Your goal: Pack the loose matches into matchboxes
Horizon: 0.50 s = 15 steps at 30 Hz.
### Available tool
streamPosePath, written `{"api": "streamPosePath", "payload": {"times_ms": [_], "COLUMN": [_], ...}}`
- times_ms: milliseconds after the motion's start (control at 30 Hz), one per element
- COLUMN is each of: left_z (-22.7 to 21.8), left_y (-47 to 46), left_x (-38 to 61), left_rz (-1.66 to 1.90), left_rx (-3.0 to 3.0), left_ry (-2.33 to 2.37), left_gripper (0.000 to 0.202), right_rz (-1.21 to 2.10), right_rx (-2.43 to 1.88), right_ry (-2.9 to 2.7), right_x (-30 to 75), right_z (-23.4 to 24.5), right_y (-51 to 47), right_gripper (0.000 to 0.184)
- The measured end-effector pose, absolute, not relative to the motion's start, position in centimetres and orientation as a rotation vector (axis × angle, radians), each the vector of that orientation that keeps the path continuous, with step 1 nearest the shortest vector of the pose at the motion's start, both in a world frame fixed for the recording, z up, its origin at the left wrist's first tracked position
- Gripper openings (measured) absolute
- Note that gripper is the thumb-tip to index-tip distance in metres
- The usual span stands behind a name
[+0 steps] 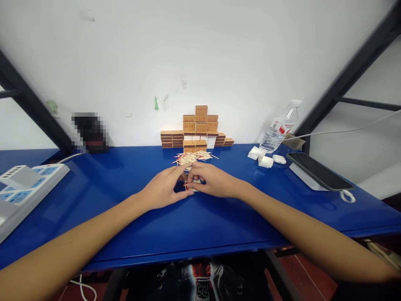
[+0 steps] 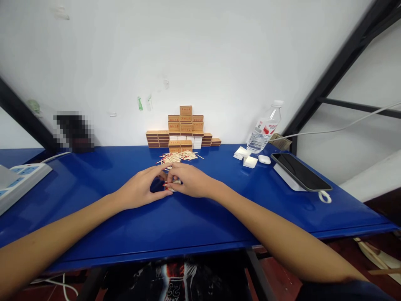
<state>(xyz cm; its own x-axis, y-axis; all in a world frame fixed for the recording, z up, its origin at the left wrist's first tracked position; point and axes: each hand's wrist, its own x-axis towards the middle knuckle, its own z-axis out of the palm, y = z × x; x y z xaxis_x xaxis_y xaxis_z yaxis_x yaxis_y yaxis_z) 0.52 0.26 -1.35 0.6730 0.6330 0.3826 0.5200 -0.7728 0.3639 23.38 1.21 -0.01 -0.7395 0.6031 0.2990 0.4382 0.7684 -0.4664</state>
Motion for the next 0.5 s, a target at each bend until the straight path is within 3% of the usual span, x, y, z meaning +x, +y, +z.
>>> {"api": "streamPosePath", "payload": {"times_ms": [500], "left_z": [-1.0], "left_y": [0.2], "left_x": [0.5], "left_rz": [0.722], "left_rx": [2.649], "left_ry": [0.941], "left_gripper": [0.08], "right_rz": [0.527], "right_rx": [-0.893], "right_ry": [-2.575], "right_x": [23.9], "right_z": [1.2], "right_y": [0.8], "right_gripper": [0.004]}}
